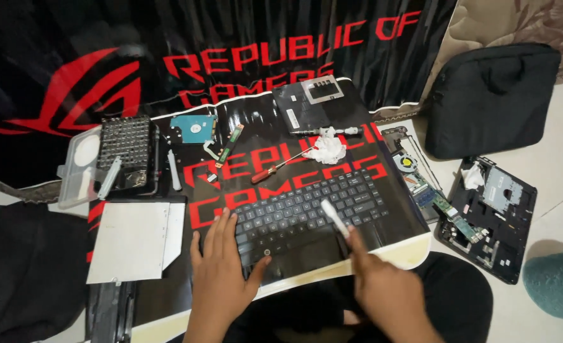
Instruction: The person cleans a white laptop palm rest with a small tool and then wipes a black laptop keyboard using a cotton swab. The workspace contains various disassembled laptop parts and tools.
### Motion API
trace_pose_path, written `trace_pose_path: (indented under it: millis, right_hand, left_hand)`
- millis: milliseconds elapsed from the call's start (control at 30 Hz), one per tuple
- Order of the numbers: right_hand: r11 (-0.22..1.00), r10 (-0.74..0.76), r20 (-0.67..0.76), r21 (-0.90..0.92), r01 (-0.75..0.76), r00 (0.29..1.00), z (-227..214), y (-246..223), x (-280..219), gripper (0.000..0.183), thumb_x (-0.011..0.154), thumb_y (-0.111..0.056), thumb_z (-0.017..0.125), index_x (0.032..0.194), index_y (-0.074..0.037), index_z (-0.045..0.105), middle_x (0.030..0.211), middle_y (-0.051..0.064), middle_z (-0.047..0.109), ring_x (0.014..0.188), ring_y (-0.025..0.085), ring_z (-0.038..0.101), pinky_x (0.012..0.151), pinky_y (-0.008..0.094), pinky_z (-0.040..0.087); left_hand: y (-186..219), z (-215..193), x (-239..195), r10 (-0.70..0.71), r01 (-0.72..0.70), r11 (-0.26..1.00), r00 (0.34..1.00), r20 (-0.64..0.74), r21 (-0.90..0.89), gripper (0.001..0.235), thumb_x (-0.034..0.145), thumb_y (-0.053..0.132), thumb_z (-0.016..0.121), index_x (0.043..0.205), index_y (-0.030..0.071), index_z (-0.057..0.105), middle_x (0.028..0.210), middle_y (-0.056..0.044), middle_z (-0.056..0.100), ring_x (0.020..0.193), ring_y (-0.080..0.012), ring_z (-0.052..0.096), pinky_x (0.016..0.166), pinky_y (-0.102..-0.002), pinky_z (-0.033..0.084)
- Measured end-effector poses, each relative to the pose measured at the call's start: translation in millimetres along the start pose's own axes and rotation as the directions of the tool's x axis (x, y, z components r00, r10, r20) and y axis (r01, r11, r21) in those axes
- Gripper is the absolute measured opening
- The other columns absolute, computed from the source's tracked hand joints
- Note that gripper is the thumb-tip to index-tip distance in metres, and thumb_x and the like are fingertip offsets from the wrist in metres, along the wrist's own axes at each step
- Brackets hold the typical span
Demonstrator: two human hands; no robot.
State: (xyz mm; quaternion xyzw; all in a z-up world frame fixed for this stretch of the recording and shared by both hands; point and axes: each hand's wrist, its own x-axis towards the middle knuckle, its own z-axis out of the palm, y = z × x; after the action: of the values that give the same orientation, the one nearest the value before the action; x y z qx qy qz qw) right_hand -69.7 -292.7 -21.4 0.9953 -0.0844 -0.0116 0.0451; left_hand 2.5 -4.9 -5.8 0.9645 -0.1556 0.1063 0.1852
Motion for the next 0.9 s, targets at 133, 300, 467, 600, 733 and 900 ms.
trace_pose_path:
  millis: [133, 300, 467, 600, 733, 900]
  right_hand:
    - [0.982, 0.187, 0.196, -0.025, -0.185, 0.963, -37.0, 18.2, 29.1, 0.069, 0.097, -0.048, 0.044, 0.163, -0.049, 0.023, 0.084, -0.001, 0.076, 0.067, 0.031, 0.075, 0.053, 0.045, 0.054]
    - [0.994, -0.112, -0.050, 0.002, 0.112, 0.992, -4.0, 4.1, 17.4, 0.063, 0.095, -0.039, 0.053, 0.157, -0.039, 0.038, 0.056, 0.001, 0.064, 0.041, 0.033, 0.059, 0.038, 0.049, 0.040]
    - [0.992, 0.124, 0.329, -0.017, -0.126, 0.936, -48.6, 14.9, 29.0, 0.072, 0.093, -0.041, 0.046, 0.161, -0.046, 0.023, 0.106, 0.005, 0.073, 0.089, 0.039, 0.074, 0.074, 0.053, 0.056]
    - [0.997, 0.043, 0.271, -0.075, -0.023, 0.962, -47.4, 21.4, 34.3, 0.070, 0.094, -0.036, 0.045, 0.161, -0.045, 0.026, 0.083, 0.002, 0.073, 0.069, 0.035, 0.071, 0.056, 0.047, 0.052]
    - [0.988, -0.116, 0.106, -0.095, 0.126, 0.988, -41.0, 31.6, 38.8, 0.062, 0.099, -0.038, 0.046, 0.160, -0.037, 0.034, 0.061, 0.003, 0.062, 0.046, 0.030, 0.056, 0.040, 0.043, 0.035]
    - [0.989, 0.004, 0.403, -0.135, 0.055, 0.915, -80.1, 34.3, 35.7, 0.058, 0.103, -0.047, 0.033, 0.160, -0.050, 0.022, 0.077, 0.003, 0.072, 0.069, 0.035, 0.067, 0.059, 0.047, 0.048]
  left_hand:
    - [0.0, -1.1, -2.5, 0.016, -0.016, 1.000, 1.000, -0.026, -0.005, 0.089, 0.094, 0.064, 0.056, 0.156, 0.004, 0.034, 0.165, -0.013, 0.037, 0.151, -0.0311, 0.035, 0.119, -0.060, 0.020]
    - [0.4, -1.2, 0.3, -0.016, 0.016, 1.000, 1.000, 0.005, -0.022, 0.093, 0.092, 0.064, 0.059, 0.157, 0.004, 0.032, 0.164, -0.014, 0.038, 0.151, -0.0307, 0.034, 0.119, -0.060, 0.019]
    - [0.2, -0.4, -7.1, 0.001, -0.001, 1.000, 1.000, -0.006, -0.025, 0.093, 0.094, 0.066, 0.055, 0.156, 0.001, 0.032, 0.162, -0.015, 0.039, 0.150, -0.0322, 0.035, 0.119, -0.062, 0.019]
    - [-1.8, 0.4, -3.4, 0.014, -0.014, 1.000, 0.999, -0.037, -0.025, 0.094, 0.093, 0.067, 0.055, 0.156, 0.002, 0.032, 0.162, -0.015, 0.040, 0.149, -0.0321, 0.037, 0.118, -0.062, 0.021]
    - [-5.7, 5.3, -2.7, 0.025, -0.026, 1.000, 0.997, -0.070, -0.015, 0.095, 0.092, 0.067, 0.056, 0.156, 0.000, 0.031, 0.162, -0.017, 0.040, 0.151, -0.0318, 0.035, 0.118, -0.062, 0.021]
    - [-12.5, 21.2, -6.1, -0.083, 0.083, 0.997, 0.993, 0.087, 0.003, 0.108, 0.088, 0.070, 0.067, 0.162, 0.006, 0.020, 0.166, -0.010, 0.030, 0.151, -0.0269, 0.028, 0.121, -0.058, 0.012]
